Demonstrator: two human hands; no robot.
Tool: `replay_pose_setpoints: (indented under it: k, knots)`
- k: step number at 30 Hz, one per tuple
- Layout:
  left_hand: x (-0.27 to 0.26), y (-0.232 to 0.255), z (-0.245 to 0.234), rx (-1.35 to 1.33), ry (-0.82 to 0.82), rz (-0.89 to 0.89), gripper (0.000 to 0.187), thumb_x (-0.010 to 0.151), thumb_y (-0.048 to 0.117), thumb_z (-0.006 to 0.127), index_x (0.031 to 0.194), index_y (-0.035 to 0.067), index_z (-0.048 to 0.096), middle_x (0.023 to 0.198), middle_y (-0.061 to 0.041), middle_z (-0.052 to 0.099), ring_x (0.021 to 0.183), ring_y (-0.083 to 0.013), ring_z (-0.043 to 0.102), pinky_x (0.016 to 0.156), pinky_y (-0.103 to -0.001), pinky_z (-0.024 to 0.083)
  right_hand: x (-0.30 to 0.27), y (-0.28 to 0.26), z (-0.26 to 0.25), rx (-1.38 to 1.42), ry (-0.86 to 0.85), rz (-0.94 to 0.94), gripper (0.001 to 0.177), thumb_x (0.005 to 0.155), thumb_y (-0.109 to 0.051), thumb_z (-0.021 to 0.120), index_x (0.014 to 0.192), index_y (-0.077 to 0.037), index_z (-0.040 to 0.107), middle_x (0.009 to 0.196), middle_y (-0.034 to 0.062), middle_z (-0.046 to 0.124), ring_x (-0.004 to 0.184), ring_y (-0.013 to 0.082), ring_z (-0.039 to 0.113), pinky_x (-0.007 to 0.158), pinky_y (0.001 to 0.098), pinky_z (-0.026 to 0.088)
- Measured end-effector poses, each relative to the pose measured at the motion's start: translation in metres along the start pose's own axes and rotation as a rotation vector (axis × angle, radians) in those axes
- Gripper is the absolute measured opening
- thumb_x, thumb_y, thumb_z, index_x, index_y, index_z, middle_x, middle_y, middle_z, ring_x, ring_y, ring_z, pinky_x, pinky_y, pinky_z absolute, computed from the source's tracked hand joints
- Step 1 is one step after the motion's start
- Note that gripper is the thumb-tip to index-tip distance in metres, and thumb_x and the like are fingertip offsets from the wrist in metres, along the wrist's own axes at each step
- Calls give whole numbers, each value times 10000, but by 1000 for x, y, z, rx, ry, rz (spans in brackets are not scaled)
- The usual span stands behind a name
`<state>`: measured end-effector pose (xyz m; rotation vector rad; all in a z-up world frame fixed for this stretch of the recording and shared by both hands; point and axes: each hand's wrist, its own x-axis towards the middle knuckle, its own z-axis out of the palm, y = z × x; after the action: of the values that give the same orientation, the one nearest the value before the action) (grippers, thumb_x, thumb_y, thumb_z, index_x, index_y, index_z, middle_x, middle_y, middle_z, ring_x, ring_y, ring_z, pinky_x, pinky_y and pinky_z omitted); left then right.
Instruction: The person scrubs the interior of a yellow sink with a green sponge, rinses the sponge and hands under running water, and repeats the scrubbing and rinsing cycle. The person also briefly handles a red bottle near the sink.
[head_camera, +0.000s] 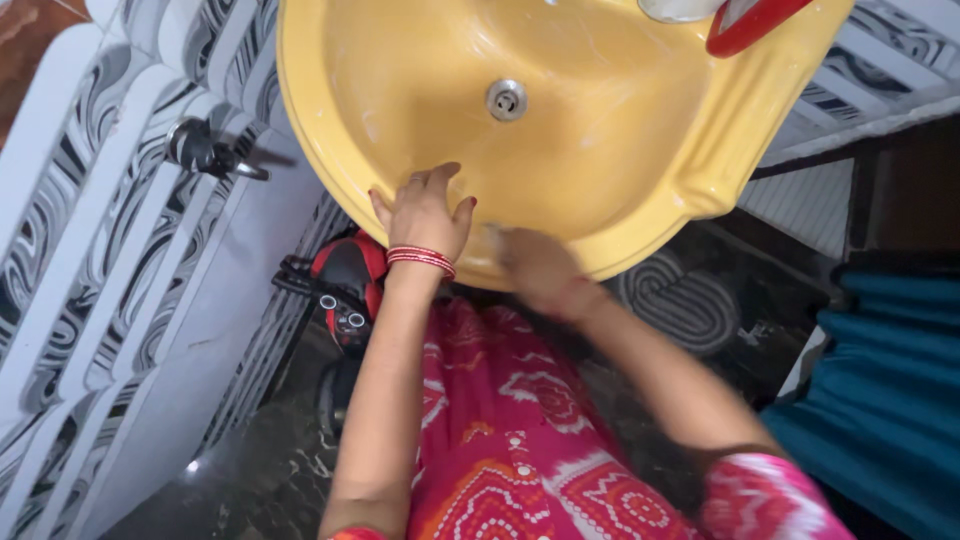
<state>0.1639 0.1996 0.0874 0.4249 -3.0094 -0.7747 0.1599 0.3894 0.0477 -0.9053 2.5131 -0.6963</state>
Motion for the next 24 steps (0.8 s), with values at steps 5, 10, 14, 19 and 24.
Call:
replay_pose_setpoints:
  k: [5, 10, 14, 19, 24]
  knots:
    - [-15, -39, -14, 21, 84, -175, 494, 915, 371, 749, 1347, 185, 597, 1399, -107, 601, 1336, -331, 523, 1132, -763, 150, -23, 35, -26, -137, -55, 46, 436, 954, -304, 581, 1245, 17, 626, 1077, 243, 690, 1034, 419, 650, 936, 517, 501]
    - [-1, -85, -31, 15, 115, -245, 616, 890, 361, 752, 1437, 188, 527, 1488, -127, 510, 1376, -363, 462, 1128, -744, 160, 87, -18, 50, 256, -200, -52, 671, 997, -314, 455, 1587, -20, 326, 1374, 282, 568, 1244, 424, 571, 1078, 479, 449]
    - [32, -98, -30, 11, 86, -219, 648, 891, 362, 746, 1467, 204, 496, 1517, -134, 484, 1403, -361, 434, 1135, -729, 154, 215, -13, 85, 426, -125, -212, 756, 1054, -459, 482, 1594, 18, 254, 1665, 297, 219, 1543, 376, 213, 1237, 418, 221]
    - [71, -92, -38, 22, -35, -110, 735, 856, 416, 758, 1491, 196, 461, 1514, -158, 471, 1433, -355, 399, 1164, -701, 157, 215, 97, 89, 647, -325, 302, 750, 932, -567, 454, 1542, -133, 420, 1621, 100, 399, 1493, 270, 368, 1216, 381, 295]
    - [96, -83, -46, 64, -114, 2, 753, 855, 416, 765, 1504, 196, 452, 1539, -163, 449, 1439, -359, 382, 1182, -705, 129, 175, 165, 45, -428, -96, 512, 749, 906, -492, 524, 1532, -105, 388, 1564, 181, 438, 1388, 407, 445, 1048, 567, 388]
